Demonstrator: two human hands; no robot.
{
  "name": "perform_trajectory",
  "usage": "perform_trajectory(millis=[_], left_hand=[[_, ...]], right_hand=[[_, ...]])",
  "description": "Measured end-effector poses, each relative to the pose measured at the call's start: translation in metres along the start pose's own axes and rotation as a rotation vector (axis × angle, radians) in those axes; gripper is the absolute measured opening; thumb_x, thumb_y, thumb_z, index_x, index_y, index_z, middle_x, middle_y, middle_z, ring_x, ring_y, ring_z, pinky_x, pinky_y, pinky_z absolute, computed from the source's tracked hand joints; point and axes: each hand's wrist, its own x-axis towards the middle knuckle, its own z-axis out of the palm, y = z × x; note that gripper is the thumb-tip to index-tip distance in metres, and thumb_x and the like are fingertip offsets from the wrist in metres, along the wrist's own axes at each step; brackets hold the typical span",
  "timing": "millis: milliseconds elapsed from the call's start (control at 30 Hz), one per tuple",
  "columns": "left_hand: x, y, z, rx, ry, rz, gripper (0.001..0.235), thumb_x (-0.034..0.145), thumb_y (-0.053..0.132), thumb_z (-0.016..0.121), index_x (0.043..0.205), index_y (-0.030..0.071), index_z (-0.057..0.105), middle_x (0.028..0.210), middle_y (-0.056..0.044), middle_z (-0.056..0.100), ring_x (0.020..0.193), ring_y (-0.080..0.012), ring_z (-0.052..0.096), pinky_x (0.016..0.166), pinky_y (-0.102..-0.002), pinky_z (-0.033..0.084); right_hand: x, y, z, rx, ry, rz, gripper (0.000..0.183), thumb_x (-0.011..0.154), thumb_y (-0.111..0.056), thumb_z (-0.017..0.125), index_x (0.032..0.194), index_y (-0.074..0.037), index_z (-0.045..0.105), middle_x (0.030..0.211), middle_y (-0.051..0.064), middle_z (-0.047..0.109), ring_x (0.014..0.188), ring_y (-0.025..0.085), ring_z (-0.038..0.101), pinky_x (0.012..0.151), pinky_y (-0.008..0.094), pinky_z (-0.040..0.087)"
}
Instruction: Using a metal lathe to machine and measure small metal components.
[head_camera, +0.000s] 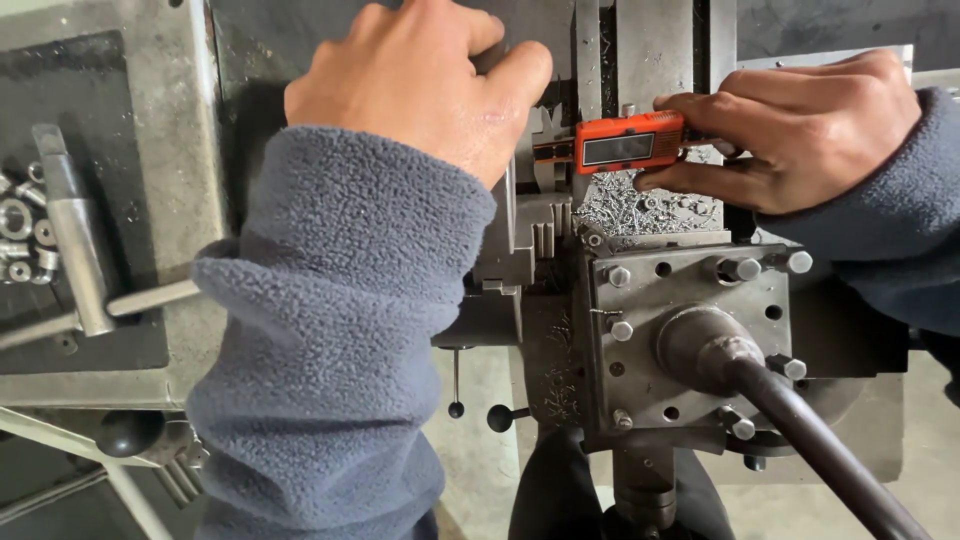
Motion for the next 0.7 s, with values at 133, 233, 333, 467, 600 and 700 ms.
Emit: perform_trajectory(millis=[133, 233, 333, 467, 600, 700], left_hand=[[0.002, 0.007, -0.005, 0.039, -0.039, -0.034, 0.034, 0.088, 0.048, 0.06, 0.102, 0.025, 0.081, 0.081, -0.008, 0.075, 0.066, -0.0317, 0.072, 0.067, -0.049, 0.06], [0.001, 0.006, -0.002, 0.059, -0.06, -0.083, 0.032, 0.088, 0.049, 0.059, 0.102, 0.03, 0.081, 0.082, -0.008, 0.076, 0.069, -0.0329, 0.072, 0.068, -0.049, 0.06], [0.0, 0.003, 0.0, 0.055, -0.019, -0.054, 0.032, 0.086, 0.049, 0.061, 0.102, 0.031, 0.082, 0.082, -0.008, 0.077, 0.07, -0.0341, 0.073, 0.071, -0.05, 0.059], [0.0, 0.012, -0.007, 0.06, -0.048, -0.081, 0.032, 0.085, 0.049, 0.06, 0.102, 0.033, 0.082, 0.083, -0.007, 0.077, 0.073, -0.0335, 0.074, 0.072, -0.049, 0.06], [0.001, 0.018, -0.013, 0.076, -0.137, -0.163, 0.033, 0.087, 0.049, 0.057, 0.103, 0.035, 0.082, 0.083, -0.004, 0.079, 0.077, -0.0315, 0.075, 0.076, -0.048, 0.06], [0.0, 0.013, -0.008, 0.062, -0.083, -0.134, 0.033, 0.085, 0.05, 0.059, 0.105, 0.035, 0.081, 0.085, -0.005, 0.078, 0.079, -0.0333, 0.074, 0.077, -0.049, 0.059]], right_hand=[[-0.002, 0.0, -0.002, -0.034, 0.062, 0.0, 0.047, 0.08, -0.043, 0.086, 0.101, -0.002, 0.079, 0.072, -0.001, 0.068, 0.058, 0.014, 0.066, 0.049, 0.026, 0.049], [-0.005, 0.0, 0.001, -0.095, -0.008, 0.039, 0.055, 0.077, -0.054, 0.085, 0.106, -0.007, 0.083, 0.063, -0.004, 0.06, 0.051, 0.013, 0.061, 0.044, 0.026, 0.045], [-0.005, -0.002, 0.002, -0.071, 0.048, 0.008, 0.054, 0.077, -0.051, 0.084, 0.103, -0.004, 0.081, 0.064, -0.003, 0.058, 0.052, 0.013, 0.06, 0.044, 0.027, 0.044], [-0.007, 0.0, 0.001, -0.083, 0.036, 0.036, 0.051, 0.077, -0.051, 0.081, 0.103, -0.007, 0.082, 0.063, -0.003, 0.058, 0.051, 0.013, 0.06, 0.044, 0.028, 0.044], [-0.005, 0.002, 0.001, -0.06, 0.042, -0.006, 0.052, 0.078, -0.051, 0.083, 0.103, -0.005, 0.08, 0.067, -0.002, 0.061, 0.054, 0.015, 0.061, 0.046, 0.027, 0.046], [-0.005, -0.001, 0.0, -0.077, 0.04, 0.017, 0.053, 0.079, -0.052, 0.083, 0.101, -0.005, 0.08, 0.064, -0.002, 0.059, 0.053, 0.015, 0.061, 0.046, 0.028, 0.045]])
